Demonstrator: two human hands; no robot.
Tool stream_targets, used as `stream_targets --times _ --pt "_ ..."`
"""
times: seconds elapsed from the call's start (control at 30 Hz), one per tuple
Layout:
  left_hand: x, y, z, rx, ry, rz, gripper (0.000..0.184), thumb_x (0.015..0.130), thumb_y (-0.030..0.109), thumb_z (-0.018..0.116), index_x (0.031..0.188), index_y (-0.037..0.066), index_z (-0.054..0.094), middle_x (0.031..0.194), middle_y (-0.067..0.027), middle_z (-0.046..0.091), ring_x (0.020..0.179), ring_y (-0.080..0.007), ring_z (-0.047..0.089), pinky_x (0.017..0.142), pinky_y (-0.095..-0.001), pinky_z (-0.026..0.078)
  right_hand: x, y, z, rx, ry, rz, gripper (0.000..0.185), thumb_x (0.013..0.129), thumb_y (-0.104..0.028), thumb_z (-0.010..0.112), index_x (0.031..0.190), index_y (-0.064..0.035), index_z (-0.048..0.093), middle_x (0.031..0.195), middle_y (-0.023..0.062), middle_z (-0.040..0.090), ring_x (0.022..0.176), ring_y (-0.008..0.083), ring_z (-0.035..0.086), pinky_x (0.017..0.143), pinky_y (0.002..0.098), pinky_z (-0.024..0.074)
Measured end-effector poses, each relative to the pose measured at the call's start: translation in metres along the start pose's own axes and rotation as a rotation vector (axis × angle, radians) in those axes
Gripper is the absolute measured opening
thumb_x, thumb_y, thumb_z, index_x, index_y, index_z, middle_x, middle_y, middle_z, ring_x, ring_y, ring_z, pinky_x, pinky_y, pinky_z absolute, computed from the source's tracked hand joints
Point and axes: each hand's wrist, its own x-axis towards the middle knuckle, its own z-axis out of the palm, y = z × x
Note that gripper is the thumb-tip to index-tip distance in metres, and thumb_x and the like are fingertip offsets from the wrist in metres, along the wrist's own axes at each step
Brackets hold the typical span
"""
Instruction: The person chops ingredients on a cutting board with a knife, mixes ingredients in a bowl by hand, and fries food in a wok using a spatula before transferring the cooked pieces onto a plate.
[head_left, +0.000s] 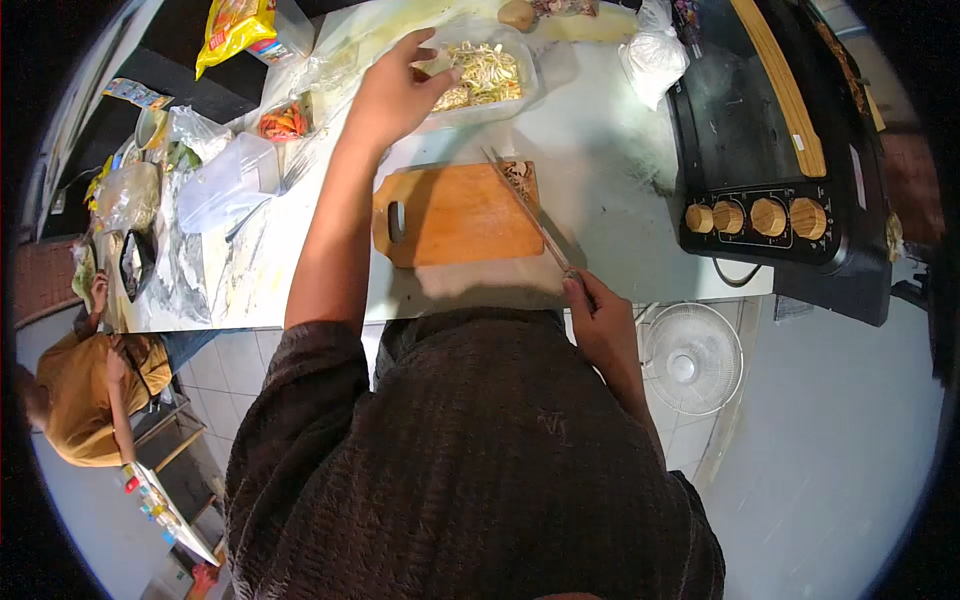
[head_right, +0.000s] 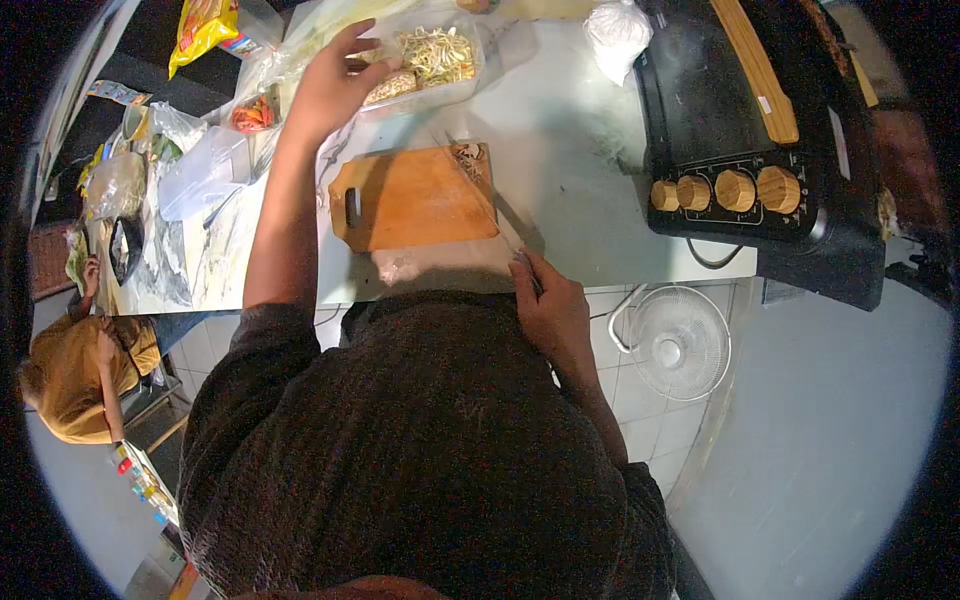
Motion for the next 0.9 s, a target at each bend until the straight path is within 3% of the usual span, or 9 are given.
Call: stream_targets --times 0.1,0.27,0.47,0.9 --pt "-0.025 -0.01 -0.027 -0.114 0.006 0.015 0.037 0.085 0.018 0.071 0.116 0.0 0.062 0.091 -0.0067 0.067 0.079 -0.0111 0.061 0.071 -0.0267 0.05 0.002 0.004 0.0 0.008 -0.013 0.004 0.042 0.095 -0.037 0.054 0.117 -0.0036 0.064 0.098 0.0242 0.068 0.093 0.0381 0.067 0.079 0.0415 0.0517" --pt "-0.076 -0.063 -0.062 0.055 -0.086 -0.18 0.024 0.085 0.02 0.07 0.098 0.0 0.068 0.082 -0.0067 0.068 0.072 -0.0138 0.061 0.068 -0.0272 0.049 0.011 0.004 0.003 0.011 -0.007 -0.052 0.041 0.094 -0.036 0.054 0.118 -0.0034 0.064 0.095 0.0243 0.068 0.09 0.0374 0.068 0.077 0.041 0.0519" --pt "-0.134 -0.099 -0.064 0.361 -0.137 -0.354 0.026 0.081 0.023 0.07 0.094 0.001 0.068 0.087 -0.0152 0.069 0.082 -0.0273 0.067 0.074 -0.0358 0.05 0.019 -0.004 0.004 -0.011 -0.032 -0.053 0.039 0.094 -0.034 0.057 0.117 -0.0038 0.064 0.088 0.0236 0.069 0.082 0.0348 0.07 0.071 0.0378 0.0522" --pt "-0.153 -0.1 -0.038 0.413 -0.063 -0.49 0.021 0.084 0.022 0.065 0.091 0.002 0.067 0.087 -0.0157 0.068 0.082 -0.0312 0.066 0.074 -0.0391 0.051 0.02 -0.002 0.007 -0.004 -0.036 -0.071 0.041 0.093 -0.036 0.057 0.116 -0.0022 0.064 0.081 0.0234 0.067 0.078 0.0361 0.069 0.069 0.0393 0.0516"
